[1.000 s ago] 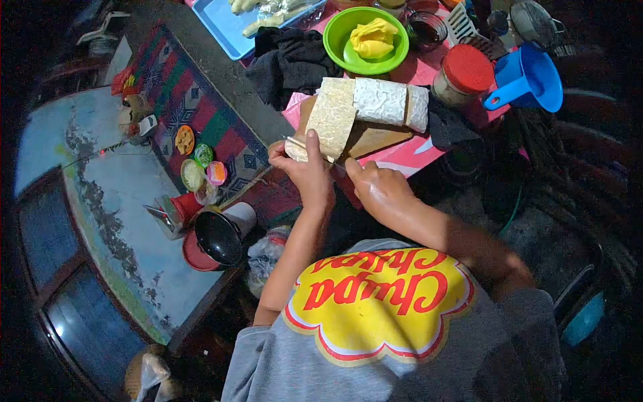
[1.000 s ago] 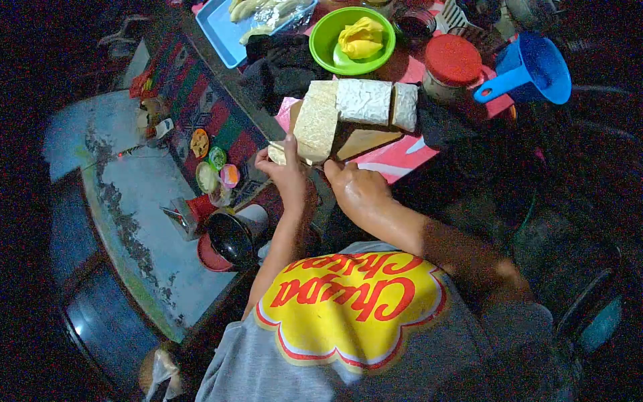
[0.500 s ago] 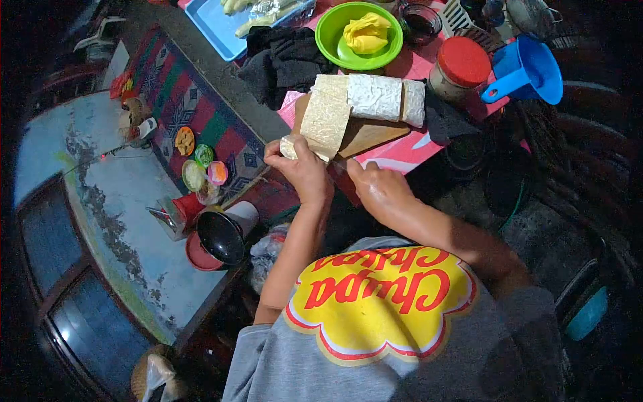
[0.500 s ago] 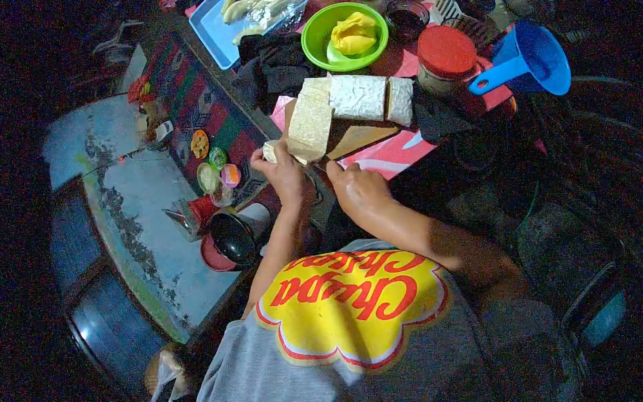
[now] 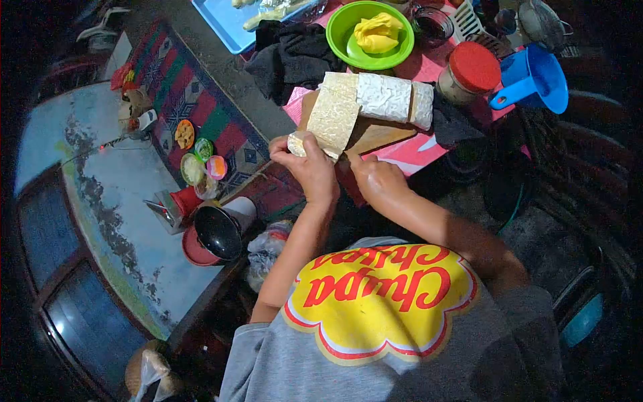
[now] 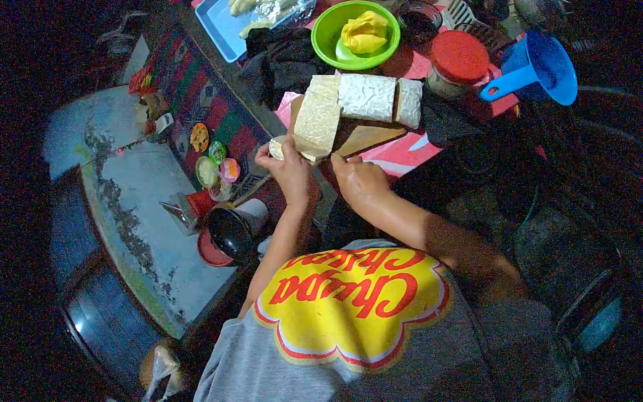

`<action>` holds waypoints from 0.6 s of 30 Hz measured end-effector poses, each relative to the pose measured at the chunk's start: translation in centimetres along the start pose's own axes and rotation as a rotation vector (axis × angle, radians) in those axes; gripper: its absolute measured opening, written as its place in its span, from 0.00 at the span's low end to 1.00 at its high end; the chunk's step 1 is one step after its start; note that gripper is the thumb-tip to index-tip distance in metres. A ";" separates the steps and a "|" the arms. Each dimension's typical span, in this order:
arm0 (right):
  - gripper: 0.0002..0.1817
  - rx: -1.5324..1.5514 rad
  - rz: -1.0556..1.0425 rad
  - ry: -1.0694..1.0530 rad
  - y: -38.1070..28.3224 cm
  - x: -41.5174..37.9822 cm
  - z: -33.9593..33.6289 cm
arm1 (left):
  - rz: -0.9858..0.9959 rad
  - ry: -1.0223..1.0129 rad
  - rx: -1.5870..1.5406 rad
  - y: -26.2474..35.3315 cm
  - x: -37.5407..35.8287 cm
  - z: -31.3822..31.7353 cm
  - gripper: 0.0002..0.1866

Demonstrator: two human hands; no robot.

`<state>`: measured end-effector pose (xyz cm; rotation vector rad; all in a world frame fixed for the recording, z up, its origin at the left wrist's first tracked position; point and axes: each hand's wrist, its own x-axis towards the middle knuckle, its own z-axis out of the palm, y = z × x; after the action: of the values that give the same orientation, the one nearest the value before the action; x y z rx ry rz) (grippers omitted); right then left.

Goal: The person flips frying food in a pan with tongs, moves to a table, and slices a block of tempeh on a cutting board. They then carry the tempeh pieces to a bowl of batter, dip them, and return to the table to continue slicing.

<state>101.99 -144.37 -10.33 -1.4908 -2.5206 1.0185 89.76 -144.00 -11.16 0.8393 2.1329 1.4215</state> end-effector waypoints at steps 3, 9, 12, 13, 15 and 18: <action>0.07 -0.039 -0.004 0.028 0.4 0.7 1.1 | 0.027 -0.009 -0.028 -0.5 0.1 -0.1 0.20; 0.08 -0.046 -0.015 -0.018 2.8 -3.0 1.2 | 0.093 0.005 0.087 0.0 0.0 -0.2 0.17; 0.12 0.001 0.010 -0.090 3.9 -5.0 0.2 | -0.027 0.044 -0.043 0.5 -0.1 0.2 0.15; 0.15 0.029 0.046 -0.158 4.1 -5.4 -0.3 | -0.025 0.047 -0.048 0.2 0.0 0.1 0.15; 0.17 0.145 0.006 -0.162 4.9 -5.5 -0.5 | -0.122 -0.009 -0.307 0.1 0.2 -0.3 0.14; 0.19 0.334 -0.021 -0.232 5.1 -5.5 -2.0 | -0.127 -0.050 -0.350 1.6 -0.7 -0.8 0.14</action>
<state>109.55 -146.09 -10.06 -1.3151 -2.3388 1.5979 90.14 -144.59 -9.32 0.5884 1.7919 1.6223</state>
